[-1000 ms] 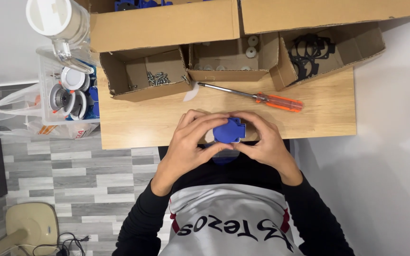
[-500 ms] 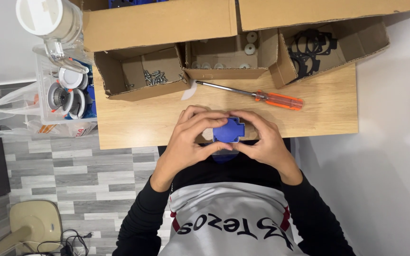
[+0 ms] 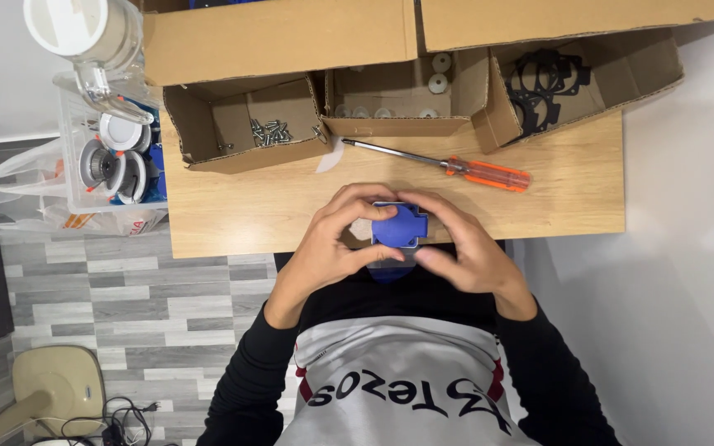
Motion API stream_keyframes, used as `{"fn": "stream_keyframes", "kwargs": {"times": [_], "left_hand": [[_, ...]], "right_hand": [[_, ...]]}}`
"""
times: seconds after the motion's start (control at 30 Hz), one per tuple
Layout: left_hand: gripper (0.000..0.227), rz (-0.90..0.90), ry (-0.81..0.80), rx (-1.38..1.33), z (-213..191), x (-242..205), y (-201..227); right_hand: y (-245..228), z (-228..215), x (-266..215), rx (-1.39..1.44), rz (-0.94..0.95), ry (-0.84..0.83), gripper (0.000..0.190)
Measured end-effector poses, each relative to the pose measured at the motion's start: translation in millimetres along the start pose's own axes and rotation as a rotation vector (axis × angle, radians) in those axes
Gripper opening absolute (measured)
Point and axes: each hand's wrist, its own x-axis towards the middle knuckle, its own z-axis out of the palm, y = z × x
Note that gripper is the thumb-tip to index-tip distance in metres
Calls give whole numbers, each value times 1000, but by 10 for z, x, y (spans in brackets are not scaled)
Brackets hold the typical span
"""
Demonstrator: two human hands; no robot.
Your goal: The person assembles a small electrical component by placing a black insert into a blue plastic housing and securing it with a white cover. They use a screwdriver to tighten screws into the assembly and then place the finished unit into a plastic basket.
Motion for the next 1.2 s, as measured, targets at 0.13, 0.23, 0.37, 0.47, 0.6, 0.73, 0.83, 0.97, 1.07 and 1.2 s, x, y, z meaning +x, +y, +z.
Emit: {"fn": "stream_keyframes", "kwargs": {"times": [0.13, 0.23, 0.37, 0.47, 0.6, 0.73, 0.83, 0.97, 1.07, 1.2], "left_hand": [[53, -19, -18, -12, -16, 4, -13], [52, -38, -29, -22, -29, 15, -30], [51, -14, -42, -11, -27, 3, -78], [49, -6, -42, -8, -27, 9, -100], [48, 8, -40, -13, -28, 7, -97], [48, 13, -44, 6, -20, -35, -68], [47, 34, -39, 16, -16, -36, -34], [47, 46, -16, 10, 28, -77, -56], [49, 67, 4, 6, 37, -91, -79], [52, 90, 15, 2, 27, -92, -24]], "right_hand": [[5, 10, 21, 94, 57, 1, 55], [-33, 38, 53, 48, 91, 18, 46], [-37, 18, 82, 87, 109, 2, 45], [-92, -14, 113, 83, 124, -12, 44], [-88, -49, 115, 70, 123, -27, 44], [-246, -112, 182, -17, 147, -87, 46], [-507, -208, 318, -133, 147, -140, 45], [-949, -357, 595, -329, -21, -128, 38], [-1184, -411, 903, -525, -129, -139, 38], [-1292, -381, 1306, -860, 216, -313, 71]]}}
